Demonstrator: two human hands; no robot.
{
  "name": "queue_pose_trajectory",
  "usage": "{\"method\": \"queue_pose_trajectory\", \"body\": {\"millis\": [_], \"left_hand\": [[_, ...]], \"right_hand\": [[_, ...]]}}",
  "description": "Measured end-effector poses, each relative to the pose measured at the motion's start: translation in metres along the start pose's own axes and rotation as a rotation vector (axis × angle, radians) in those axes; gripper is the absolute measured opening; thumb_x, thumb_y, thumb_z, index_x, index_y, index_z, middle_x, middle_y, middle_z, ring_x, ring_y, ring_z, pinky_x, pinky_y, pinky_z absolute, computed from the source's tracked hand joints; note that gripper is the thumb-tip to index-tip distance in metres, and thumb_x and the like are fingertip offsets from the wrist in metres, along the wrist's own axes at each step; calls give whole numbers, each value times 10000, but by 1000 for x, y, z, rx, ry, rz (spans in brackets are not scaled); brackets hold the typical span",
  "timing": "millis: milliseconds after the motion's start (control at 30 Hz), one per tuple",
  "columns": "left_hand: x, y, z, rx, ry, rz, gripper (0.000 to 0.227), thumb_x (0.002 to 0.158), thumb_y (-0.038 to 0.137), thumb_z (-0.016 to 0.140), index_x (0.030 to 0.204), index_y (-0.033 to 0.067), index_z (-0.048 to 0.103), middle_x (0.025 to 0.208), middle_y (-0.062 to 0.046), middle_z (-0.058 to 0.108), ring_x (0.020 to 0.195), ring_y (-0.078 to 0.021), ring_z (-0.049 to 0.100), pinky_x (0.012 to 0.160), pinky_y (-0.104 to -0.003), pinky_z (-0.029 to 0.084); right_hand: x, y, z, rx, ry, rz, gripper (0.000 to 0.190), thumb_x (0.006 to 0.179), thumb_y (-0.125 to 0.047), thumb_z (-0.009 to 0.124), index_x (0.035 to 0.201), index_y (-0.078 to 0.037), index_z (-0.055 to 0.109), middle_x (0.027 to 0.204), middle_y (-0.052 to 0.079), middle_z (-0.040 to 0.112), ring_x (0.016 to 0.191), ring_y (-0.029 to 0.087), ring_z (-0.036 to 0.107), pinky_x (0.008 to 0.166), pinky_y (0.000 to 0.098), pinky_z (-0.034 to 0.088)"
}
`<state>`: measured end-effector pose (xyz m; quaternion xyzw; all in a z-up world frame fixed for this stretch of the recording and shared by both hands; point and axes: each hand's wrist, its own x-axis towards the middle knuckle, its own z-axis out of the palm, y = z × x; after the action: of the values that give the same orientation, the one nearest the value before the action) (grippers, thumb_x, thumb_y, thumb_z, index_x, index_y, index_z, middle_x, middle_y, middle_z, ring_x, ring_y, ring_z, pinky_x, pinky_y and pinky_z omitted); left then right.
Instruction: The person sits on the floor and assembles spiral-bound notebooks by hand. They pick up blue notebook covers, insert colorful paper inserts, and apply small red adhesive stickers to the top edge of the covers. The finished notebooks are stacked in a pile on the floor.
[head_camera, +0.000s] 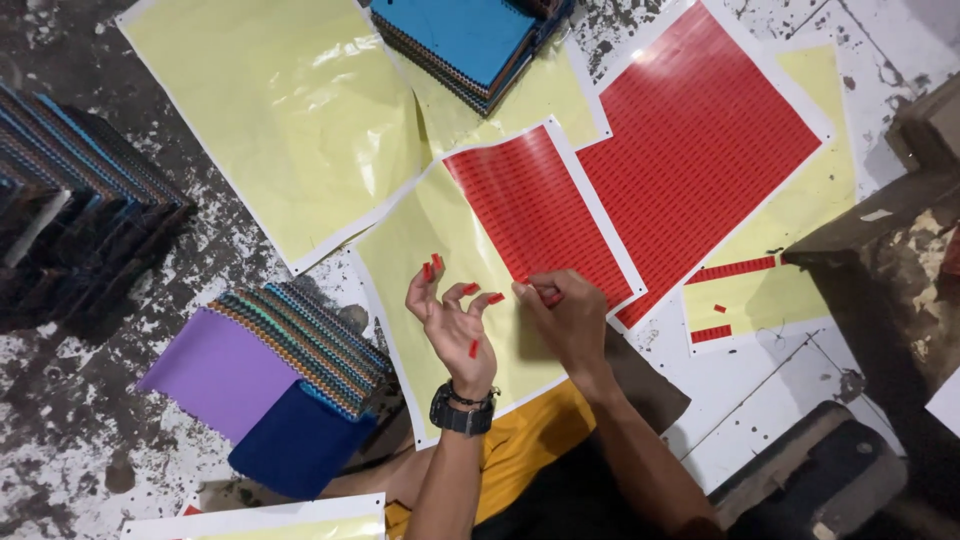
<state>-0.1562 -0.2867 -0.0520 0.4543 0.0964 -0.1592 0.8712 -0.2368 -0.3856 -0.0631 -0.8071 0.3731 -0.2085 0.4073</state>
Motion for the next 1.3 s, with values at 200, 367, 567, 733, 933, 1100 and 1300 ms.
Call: {"method": "queue_pose_trajectory", "body": {"millis": [200,367,567,733,933,1100,1300], "left_hand": [[0,4,1,5,48,-49,448,998,463,360,1359,199,373,1414,-83,359,993,-164,557,752,-439,672],[1,4,6,-25,71,-67,456,1002,469,329,1372,207,374,1397,-81,366,991,-174,549,758,-444,670],[1,3,0,-37,48,-80,462,1010,477,309,1382,213,383,1400,-71,369,997,-174,553,790,-464,664],[2,0,0,-11,26,-73,469,1013,486,295,1390,218,376,1407,-68,366,1004,-170,549,819,-463,658],[2,-3,-2,-6,19,-77,461,1009,488,311,1374,216,386,1397,-65,375,990,-172,552,822,-461,655],[2,-3,-3,6,9,-79,466,1010,487,300,1375,208,378,1396,-73,373,992,-165,563,825,-461,659],[-1,-3,1,33,29,-67,460,1002,491,322,1358,208,390,1390,-54,383,982,-161,550,832,-456,651]], "right_hand": [[-14,-5,-8,312,-66,-74,202,770,-140,924,895,-125,767,908,42,688,858,185,695,751,282,542],[-47,-40,1,656,-347,50,196,778,-118,908,870,-93,736,1125,62,575,902,143,539,791,300,558],[-8,-1,-2,200,-87,-30,282,861,-155,814,1107,-58,718,924,102,615,813,228,653,708,323,555],[9,23,11,-78,-4,-80,211,850,-220,863,948,-62,763,726,73,632,666,233,671,659,343,561],[10,25,15,-101,-42,68,198,791,-314,867,904,-161,812,679,35,685,692,211,709,673,327,569],[0,27,26,-308,65,-16,90,858,-322,809,861,-251,755,698,-45,622,694,165,671,655,309,562],[4,27,18,-210,74,-141,186,844,-321,859,870,-180,741,682,-1,598,677,214,674,670,326,563]]}}
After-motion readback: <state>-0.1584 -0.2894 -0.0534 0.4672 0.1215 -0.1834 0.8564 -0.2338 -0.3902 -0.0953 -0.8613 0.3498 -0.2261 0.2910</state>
